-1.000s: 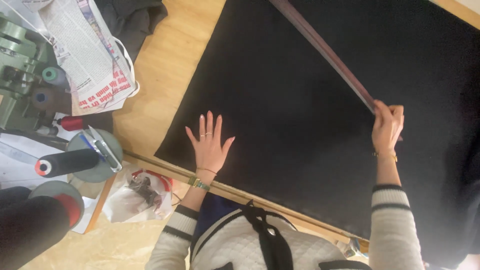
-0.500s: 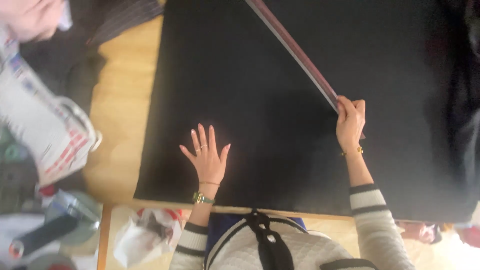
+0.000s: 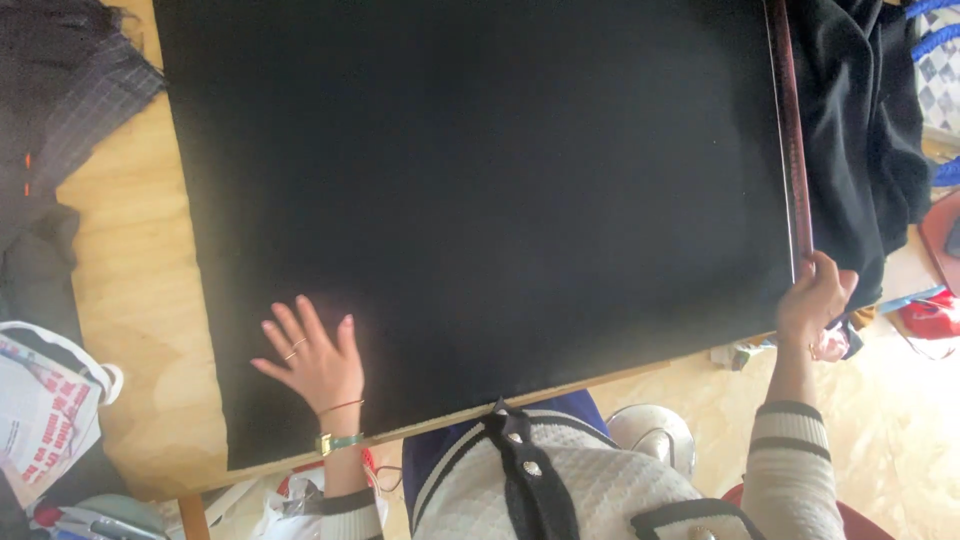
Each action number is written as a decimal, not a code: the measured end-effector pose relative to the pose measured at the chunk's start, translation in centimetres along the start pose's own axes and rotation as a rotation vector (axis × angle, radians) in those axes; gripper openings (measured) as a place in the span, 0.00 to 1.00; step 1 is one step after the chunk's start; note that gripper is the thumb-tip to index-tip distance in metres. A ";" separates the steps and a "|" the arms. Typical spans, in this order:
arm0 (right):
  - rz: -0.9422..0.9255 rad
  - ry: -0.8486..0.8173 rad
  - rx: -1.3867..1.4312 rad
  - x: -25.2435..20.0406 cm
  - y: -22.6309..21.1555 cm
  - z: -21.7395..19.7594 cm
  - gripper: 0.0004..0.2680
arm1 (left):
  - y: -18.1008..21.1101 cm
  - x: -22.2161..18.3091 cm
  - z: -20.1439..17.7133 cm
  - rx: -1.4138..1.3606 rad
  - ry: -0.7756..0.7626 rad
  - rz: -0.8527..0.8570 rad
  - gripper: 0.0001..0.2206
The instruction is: Ironing black fabric, measuring it with a ruler, and positioning paper patterns on the fabric for cutting.
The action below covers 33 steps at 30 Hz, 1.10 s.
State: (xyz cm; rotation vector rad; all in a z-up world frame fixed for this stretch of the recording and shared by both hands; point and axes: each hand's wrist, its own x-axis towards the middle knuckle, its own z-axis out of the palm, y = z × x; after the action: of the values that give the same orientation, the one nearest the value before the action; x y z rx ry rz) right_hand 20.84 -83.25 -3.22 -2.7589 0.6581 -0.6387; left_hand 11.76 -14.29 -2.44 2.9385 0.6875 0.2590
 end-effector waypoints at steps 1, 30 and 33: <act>0.074 -0.038 0.007 -0.7 0.0 -0.7 0.08 | -1.0 -0.2 -0.6 -0.021 -0.053 -0.066 0.33; -0.010 -1.266 1.411 -35.5 -44.9 -6.1 0.11 | -9.6 -15.2 -7.4 -1.235 -0.152 -0.186 0.24; -0.142 -1.493 1.330 -39.3 -46.2 -4.9 0.14 | -10.3 -16.1 -9.3 -1.770 -0.538 -0.386 0.31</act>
State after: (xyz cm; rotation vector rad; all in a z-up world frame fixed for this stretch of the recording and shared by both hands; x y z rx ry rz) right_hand 4.22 -24.89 1.73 -1.3104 -0.2885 0.7549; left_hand -8.64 -11.65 2.88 1.0739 0.4562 -0.0231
